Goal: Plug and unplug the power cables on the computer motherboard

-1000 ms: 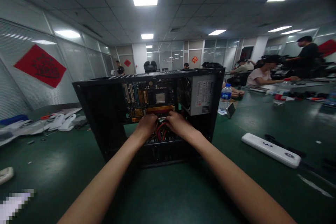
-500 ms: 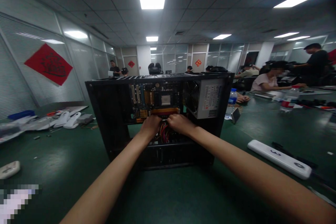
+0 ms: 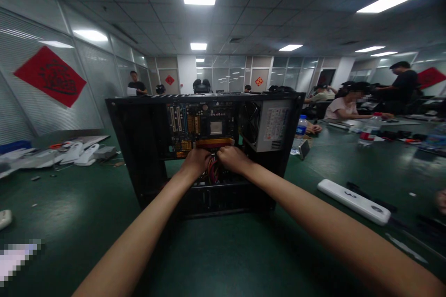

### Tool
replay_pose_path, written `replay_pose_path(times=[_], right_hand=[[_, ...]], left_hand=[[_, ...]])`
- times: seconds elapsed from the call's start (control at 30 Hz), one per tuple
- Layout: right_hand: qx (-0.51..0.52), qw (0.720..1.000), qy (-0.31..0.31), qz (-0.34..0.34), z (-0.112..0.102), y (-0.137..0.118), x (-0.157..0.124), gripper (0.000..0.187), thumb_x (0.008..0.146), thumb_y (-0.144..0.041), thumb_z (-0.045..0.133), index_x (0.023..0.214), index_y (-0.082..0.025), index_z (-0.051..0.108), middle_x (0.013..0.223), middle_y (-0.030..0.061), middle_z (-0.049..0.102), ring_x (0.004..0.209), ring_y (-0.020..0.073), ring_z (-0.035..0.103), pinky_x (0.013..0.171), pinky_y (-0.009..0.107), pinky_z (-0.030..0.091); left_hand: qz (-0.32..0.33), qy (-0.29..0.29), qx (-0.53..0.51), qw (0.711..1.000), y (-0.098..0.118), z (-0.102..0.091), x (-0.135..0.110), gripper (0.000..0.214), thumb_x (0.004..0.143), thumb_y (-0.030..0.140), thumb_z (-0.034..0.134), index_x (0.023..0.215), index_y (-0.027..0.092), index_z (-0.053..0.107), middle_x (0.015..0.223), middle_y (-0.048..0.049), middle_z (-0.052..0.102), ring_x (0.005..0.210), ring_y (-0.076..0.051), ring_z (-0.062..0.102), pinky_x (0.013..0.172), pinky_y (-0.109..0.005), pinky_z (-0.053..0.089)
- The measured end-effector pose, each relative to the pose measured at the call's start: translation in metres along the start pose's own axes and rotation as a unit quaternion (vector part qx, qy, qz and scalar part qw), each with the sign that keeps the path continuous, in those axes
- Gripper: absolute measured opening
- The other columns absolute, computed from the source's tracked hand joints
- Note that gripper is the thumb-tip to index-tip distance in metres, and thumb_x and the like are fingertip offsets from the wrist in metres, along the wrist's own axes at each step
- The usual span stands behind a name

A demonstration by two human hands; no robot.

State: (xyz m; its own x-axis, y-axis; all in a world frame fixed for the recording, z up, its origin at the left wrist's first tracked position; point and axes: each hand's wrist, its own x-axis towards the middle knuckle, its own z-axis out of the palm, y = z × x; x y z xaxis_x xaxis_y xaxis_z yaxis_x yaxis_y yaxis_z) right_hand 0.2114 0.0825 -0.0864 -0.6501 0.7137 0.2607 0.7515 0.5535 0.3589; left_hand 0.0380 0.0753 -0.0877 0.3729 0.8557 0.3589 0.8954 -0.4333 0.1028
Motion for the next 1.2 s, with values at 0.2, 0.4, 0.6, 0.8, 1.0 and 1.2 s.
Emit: replay_pose_path(times=[0.2,0.4,0.6,0.8,1.0,1.2], right_hand=[[0.04,0.999,-0.002,0.032,-0.001,0.001,0.0,0.029,0.096,-0.013,0.04,0.109,-0.008,0.065,0.107,0.019,0.067,0.1,0.0253,0.065,0.082,0.032,0.05],[0.085,0.995,0.019,0.042,-0.001,0.001,-0.004,0.026,0.093,-0.011,0.043,0.105,-0.007,0.066,0.106,0.017,0.066,0.099,0.0237,0.065,0.082,0.029,0.048],[0.159,0.984,0.053,0.056,0.015,0.009,-0.007,0.027,0.091,-0.011,0.047,0.105,-0.009,0.07,0.104,0.0131,0.068,0.103,0.0207,0.064,0.09,0.026,0.045],[0.138,0.988,0.006,0.069,0.003,0.008,-0.004,0.03,0.089,-0.006,0.045,0.105,-0.009,0.07,0.107,0.0156,0.069,0.103,0.0219,0.065,0.089,0.027,0.046],[0.124,0.99,0.003,0.072,0.003,0.008,-0.002,0.03,0.086,-0.004,0.046,0.103,-0.008,0.071,0.108,0.0176,0.069,0.104,0.0242,0.066,0.089,0.028,0.048],[0.128,0.989,0.02,0.077,0.01,0.007,-0.001,0.03,0.086,-0.005,0.045,0.102,-0.009,0.07,0.105,0.0165,0.07,0.1,0.0243,0.067,0.085,0.029,0.049]], left_hand=[[0.003,-0.003,0.013,1.0,0.004,-0.004,0.001,0.029,0.092,0.023,0.049,0.092,0.016,0.077,0.092,-0.0136,0.076,0.089,-0.023,0.07,0.079,-0.029,0.048],[0.009,-0.003,0.024,1.0,0.005,-0.005,0.001,0.029,0.093,0.023,0.048,0.092,0.016,0.077,0.094,-0.0147,0.075,0.091,-0.024,0.07,0.079,-0.031,0.048],[0.019,-0.007,0.029,0.999,0.004,-0.004,0.001,0.03,0.093,0.024,0.048,0.091,0.016,0.077,0.092,-0.014,0.075,0.089,-0.024,0.07,0.077,-0.029,0.047],[0.022,-0.003,0.029,0.999,0.005,-0.006,0.0,0.03,0.093,0.022,0.047,0.09,0.016,0.076,0.09,-0.0146,0.075,0.088,-0.025,0.07,0.075,-0.03,0.047],[0.025,-0.005,0.04,0.999,0.007,-0.008,0.0,0.03,0.092,0.02,0.048,0.089,0.015,0.077,0.089,-0.0143,0.075,0.088,-0.025,0.07,0.075,-0.031,0.047],[0.029,0.003,0.031,0.999,0.003,-0.006,0.0,0.027,0.091,0.021,0.051,0.095,0.017,0.077,0.093,-0.0123,0.076,0.091,-0.023,0.07,0.078,-0.029,0.047]])
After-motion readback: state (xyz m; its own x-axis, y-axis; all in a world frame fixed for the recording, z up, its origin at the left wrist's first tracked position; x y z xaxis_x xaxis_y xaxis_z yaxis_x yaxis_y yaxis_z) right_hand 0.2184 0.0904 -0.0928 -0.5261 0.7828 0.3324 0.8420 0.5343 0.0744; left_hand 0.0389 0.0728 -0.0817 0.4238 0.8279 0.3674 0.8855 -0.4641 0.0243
